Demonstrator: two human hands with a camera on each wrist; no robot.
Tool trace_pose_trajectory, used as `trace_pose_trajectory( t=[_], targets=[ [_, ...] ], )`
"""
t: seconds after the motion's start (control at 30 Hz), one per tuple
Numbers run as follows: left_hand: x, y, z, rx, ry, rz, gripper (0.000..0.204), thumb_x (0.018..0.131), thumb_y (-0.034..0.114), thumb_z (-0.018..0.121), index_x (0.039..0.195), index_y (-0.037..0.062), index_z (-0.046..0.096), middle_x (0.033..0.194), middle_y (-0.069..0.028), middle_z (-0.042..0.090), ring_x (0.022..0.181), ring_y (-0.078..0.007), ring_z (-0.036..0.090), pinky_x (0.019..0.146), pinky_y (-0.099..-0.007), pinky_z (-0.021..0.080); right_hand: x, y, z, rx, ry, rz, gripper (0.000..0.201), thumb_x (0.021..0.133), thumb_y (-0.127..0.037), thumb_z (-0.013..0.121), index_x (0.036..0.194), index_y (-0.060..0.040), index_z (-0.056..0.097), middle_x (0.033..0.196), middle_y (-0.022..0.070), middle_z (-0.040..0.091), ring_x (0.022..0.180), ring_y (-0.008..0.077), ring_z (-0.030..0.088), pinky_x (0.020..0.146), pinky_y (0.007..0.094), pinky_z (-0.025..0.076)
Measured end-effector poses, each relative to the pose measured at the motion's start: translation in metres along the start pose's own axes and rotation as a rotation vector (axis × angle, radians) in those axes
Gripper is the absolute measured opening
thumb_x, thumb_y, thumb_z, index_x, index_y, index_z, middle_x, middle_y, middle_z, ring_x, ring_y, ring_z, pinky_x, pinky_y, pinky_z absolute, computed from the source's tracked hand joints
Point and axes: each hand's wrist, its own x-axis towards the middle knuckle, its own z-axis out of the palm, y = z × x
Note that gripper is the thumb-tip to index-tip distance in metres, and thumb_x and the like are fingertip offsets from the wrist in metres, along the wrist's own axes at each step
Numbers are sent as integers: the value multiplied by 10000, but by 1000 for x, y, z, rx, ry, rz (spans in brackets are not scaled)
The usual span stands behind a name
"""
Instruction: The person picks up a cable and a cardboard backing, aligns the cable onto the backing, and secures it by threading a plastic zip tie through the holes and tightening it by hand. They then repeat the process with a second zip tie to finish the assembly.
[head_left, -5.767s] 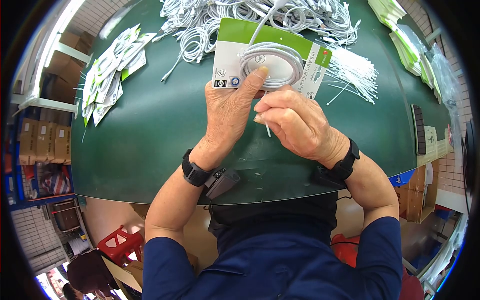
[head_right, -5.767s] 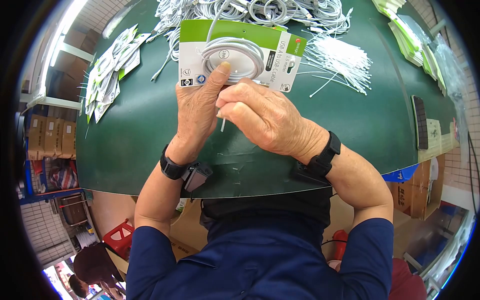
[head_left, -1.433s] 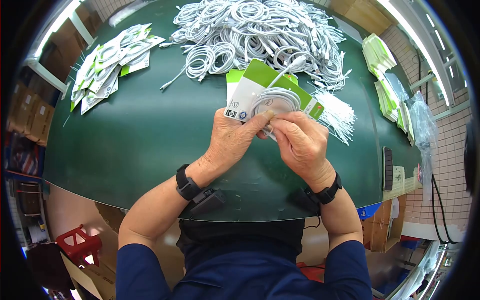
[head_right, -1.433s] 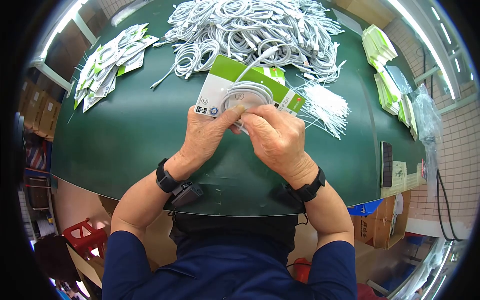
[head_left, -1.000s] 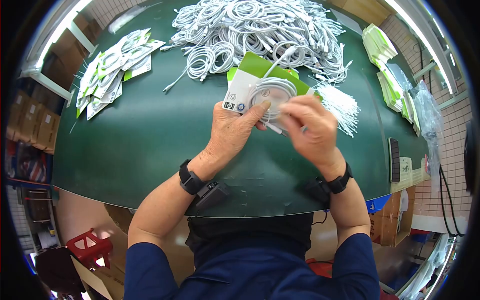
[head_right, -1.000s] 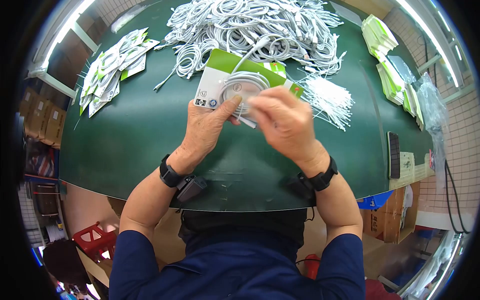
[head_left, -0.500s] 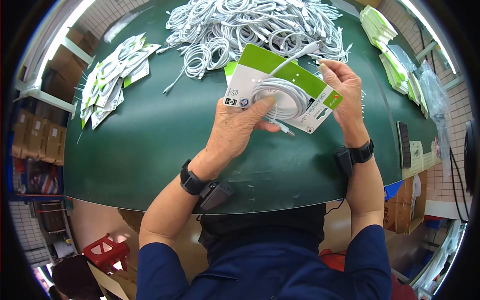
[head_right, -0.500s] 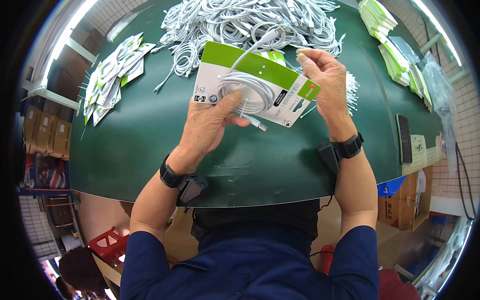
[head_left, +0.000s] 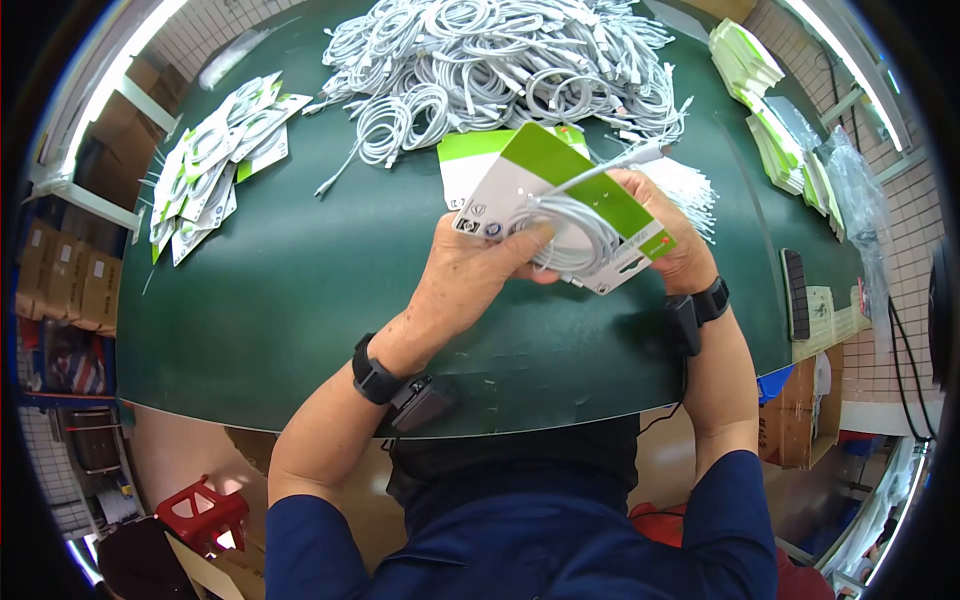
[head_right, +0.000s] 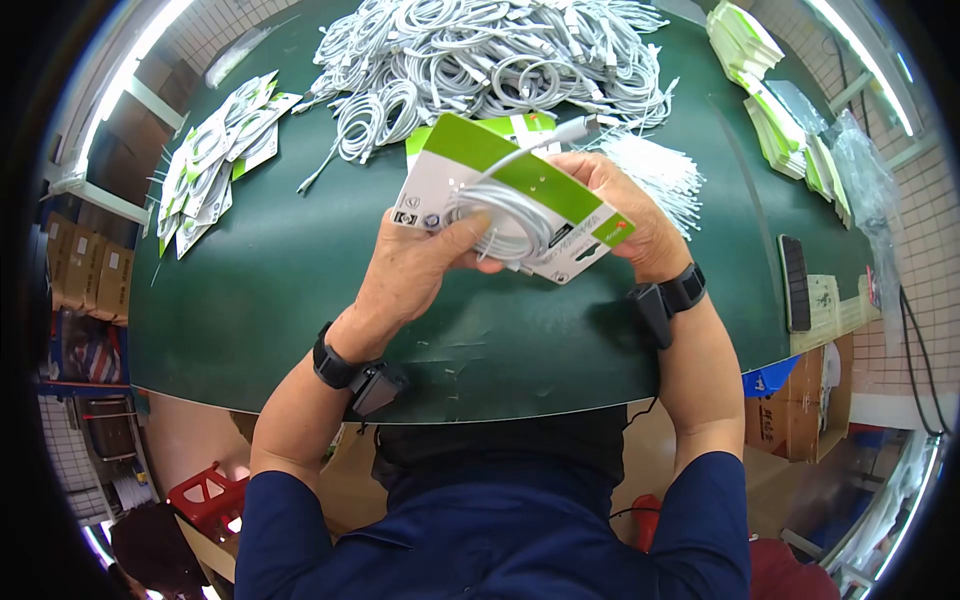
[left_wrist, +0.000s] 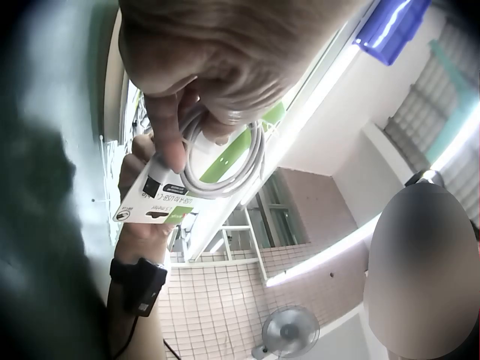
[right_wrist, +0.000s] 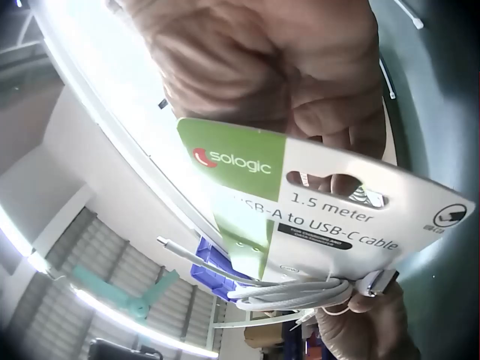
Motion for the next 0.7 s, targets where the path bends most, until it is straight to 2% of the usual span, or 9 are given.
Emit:
trace_pose_trajectory(
  t=[0.27,0.33,0.43,0.5,0.57,0.6,0.7],
  targets=[
    [-5,-8,3,62,-68,-59,315,1006,65,698,1290,-64,656,1119,-148,748,924,-183,742,737,-288,669,-17,-16,22,-148,90,-18,392,924,-217,826,1221,19,727,1039,109,787,858,124,730,768,265,591],
    [-5,-6,3,42,-71,-33,318,1010,68,697,1296,-64,652,1128,-153,746,930,-186,742,737,-291,672,-16,-8,14,20,10,13,414,928,-195,816,1263,16,696,1121,112,766,936,141,723,825,277,588],
    [-5,-7,3,23,-60,-8,325,1013,65,692,1308,-61,642,1141,-154,741,934,-193,744,732,-297,675,-16,24,0,-56,14,-140,486,939,-168,796,1358,10,625,1274,111,705,1079,159,687,923,295,568],
    [-2,-9,0,23,-51,10,325,1013,61,690,1312,-57,640,1147,-153,739,939,-196,745,730,-297,676,-19,32,-4,-80,15,-180,528,954,-152,772,1418,4,576,1364,109,655,1167,169,651,982,302,545],
    [-1,-9,-1,18,-42,17,323,1012,59,689,1311,-54,639,1149,-153,737,943,-201,746,729,-298,676,-23,29,-4,37,-34,-90,549,975,-137,740,1465,-2,531,1429,106,607,1239,179,612,1031,303,519],
    [-1,-8,-1,13,-38,19,320,1012,59,689,1308,-54,640,1149,-152,737,945,-204,747,728,-299,677,-25,31,-3,103,6,-74,505,1001,-125,703,1465,-5,544,1397,125,643,1201,201,660,1014,337,558],
    [1,-7,-2,4,-46,9,312,1013,62,688,1299,-55,642,1149,-154,737,950,-212,749,733,-307,678,-28,44,-7,251,-97,-179,505,1009,-127,692,1481,-22,544,1386,135,663,1173,222,694,992,380,596]
  ],
)
